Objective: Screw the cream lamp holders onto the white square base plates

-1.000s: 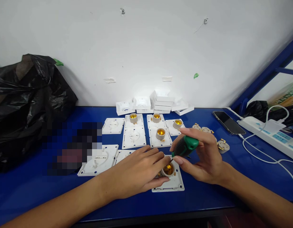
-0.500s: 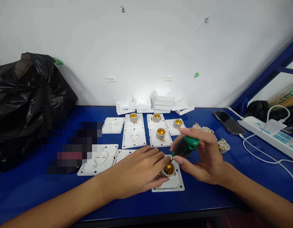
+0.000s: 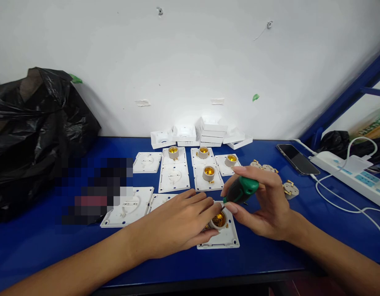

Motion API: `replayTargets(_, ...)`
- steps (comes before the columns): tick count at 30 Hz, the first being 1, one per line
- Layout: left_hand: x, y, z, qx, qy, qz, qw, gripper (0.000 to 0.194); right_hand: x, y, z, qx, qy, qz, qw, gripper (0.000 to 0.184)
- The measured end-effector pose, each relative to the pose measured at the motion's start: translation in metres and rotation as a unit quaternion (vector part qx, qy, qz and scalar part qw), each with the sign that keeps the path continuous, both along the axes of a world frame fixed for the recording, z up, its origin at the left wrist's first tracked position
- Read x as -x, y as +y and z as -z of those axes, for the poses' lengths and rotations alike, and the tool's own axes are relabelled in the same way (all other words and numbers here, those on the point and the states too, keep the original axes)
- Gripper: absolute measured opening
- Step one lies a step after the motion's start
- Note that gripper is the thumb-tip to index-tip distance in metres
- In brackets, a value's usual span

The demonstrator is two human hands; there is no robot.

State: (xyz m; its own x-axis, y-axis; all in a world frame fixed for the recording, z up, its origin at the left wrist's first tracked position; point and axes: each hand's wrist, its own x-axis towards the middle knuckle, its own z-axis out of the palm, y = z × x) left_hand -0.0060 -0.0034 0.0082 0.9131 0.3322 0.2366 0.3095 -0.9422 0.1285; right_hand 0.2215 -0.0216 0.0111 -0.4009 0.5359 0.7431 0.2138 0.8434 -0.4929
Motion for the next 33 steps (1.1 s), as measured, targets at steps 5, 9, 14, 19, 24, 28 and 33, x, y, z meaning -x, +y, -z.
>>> replayTargets(5,0.0009,0.0006,0.0002,0.005,0.004,0.002,1.000,0.027,0.0003,-0.0003,-0.0002,0.003,-0.002,0.003,1.000,0.076)
replayTargets(9,0.0022,-0.0003,0.0009,-0.002,0.018,0.004,1.000,0.018,0.0000,-0.0002,0.0004,-0.001,-0.001,0.005,1.000,0.076)
replayTargets(14,0.0016,-0.0006,0.0005,-0.004,0.020,0.005,1.000,0.017,-0.0004,0.0003,0.0004,-0.006,-0.005,0.008,1.000,0.076)
replayTargets(19,0.0010,0.0001,0.0002,-0.007,0.011,0.001,1.000,0.022,0.0000,0.0008,0.0003,-0.004,-0.009,0.013,1.000,0.075)
replayTargets(24,0.0012,-0.0003,0.0002,-0.003,0.007,0.000,1.000,0.024,0.0004,0.0006,0.0009,-0.009,-0.005,0.015,1.000,0.076)
replayTargets(28,0.0008,-0.0010,-0.0006,0.003,0.003,-0.003,1.000,0.027,0.0001,0.0007,0.0010,-0.007,-0.005,0.012,1.000,0.076)
replayTargets(33,0.0005,-0.0014,0.0000,-0.002,-0.007,-0.003,1.000,0.028,-0.0003,0.0005,0.0011,-0.005,-0.005,0.017,1.000,0.076)
